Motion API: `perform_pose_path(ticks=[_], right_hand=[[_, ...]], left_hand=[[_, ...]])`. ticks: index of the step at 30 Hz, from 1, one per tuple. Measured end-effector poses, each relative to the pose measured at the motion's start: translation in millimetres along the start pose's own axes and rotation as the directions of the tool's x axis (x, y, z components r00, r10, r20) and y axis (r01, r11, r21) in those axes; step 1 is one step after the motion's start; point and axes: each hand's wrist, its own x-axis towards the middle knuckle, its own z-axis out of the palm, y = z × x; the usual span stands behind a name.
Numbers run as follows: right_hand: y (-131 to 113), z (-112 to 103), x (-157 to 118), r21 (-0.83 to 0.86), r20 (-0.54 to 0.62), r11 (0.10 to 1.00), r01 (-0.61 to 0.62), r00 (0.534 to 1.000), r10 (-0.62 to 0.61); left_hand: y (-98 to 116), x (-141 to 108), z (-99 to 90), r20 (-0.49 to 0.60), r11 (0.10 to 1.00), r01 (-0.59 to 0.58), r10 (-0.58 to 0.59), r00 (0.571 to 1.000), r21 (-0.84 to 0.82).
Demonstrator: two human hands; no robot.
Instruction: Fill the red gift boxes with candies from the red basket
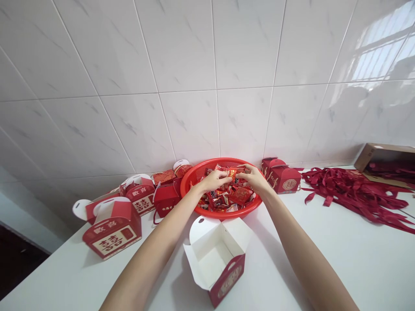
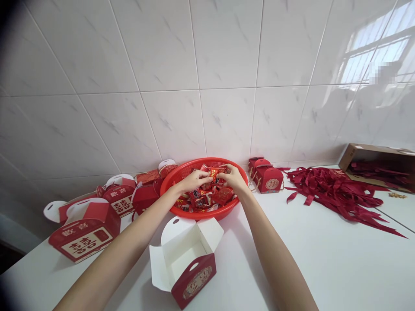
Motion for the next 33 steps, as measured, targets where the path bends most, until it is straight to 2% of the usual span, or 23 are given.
perform_pose_path(ticks=[5,10,14,16,18,20,23,26,29,33], right_hand=[[-3.8,1.0,-5.6,-0.02,0.06,1.0,0.004,0.998,-0.003],[-0.9,0.6,-3.9,-0.013,0.065,1.0,-0.007,0.998,0.008],[1.9,0.0,2.4,0.002,-0.04,1.0,-0.005,0.999,0.005],[2.0,0.2,4.8,0.05,-0.11,0.999,0.002,0.994,0.003],[1.5,0.7,5.9,0.1,-0.158,0.995,0.011,0.987,0.005],[1.5,1.1,6.1,0.129,-0.174,0.992,0.013,0.985,0.01],[3.7,0.8,6.2,0.148,-0.167,0.989,0.028,0.986,-0.003],[6.5,-0.2,7.0,0.159,-0.18,0.986,0.049,0.983,-0.019],[6.4,-0.4,6.6,0.173,-0.207,0.983,0.058,0.978,-0.021],[2.5,0.7,4.8,0.188,-0.25,0.981,0.055,0.968,-0.006]], left_hand=[[-4.2,3.2,0.5,0.033,0.996,0.08,-0.078,0.996,-0.035],[-9.3,6.8,1.1,0.059,0.994,0.089,-0.085,0.995,-0.061],[-12.9,9.2,1.0,0.035,0.987,0.12,-0.117,0.992,-0.109],[-15.4,8.7,1.2,0.029,0.987,0.149,-0.148,0.989,-0.053],[-17.4,6.6,1.9,0.098,0.981,0.173,-0.182,0.978,0.089],[-18.0,3.4,3.2,0.225,0.957,0.169,-0.223,0.948,0.235],[-16.1,-0.2,6.5,0.337,0.93,0.149,-0.266,0.903,0.335],[-14.3,-0.2,10.8,0.379,0.932,0.107,-0.243,0.893,0.346],[-12.6,1.6,15.3,0.425,0.946,0.027,-0.171,0.889,0.324],[-2.0,3.6,22.0,0.404,0.935,-0.113,-0.035,0.914,0.337]])
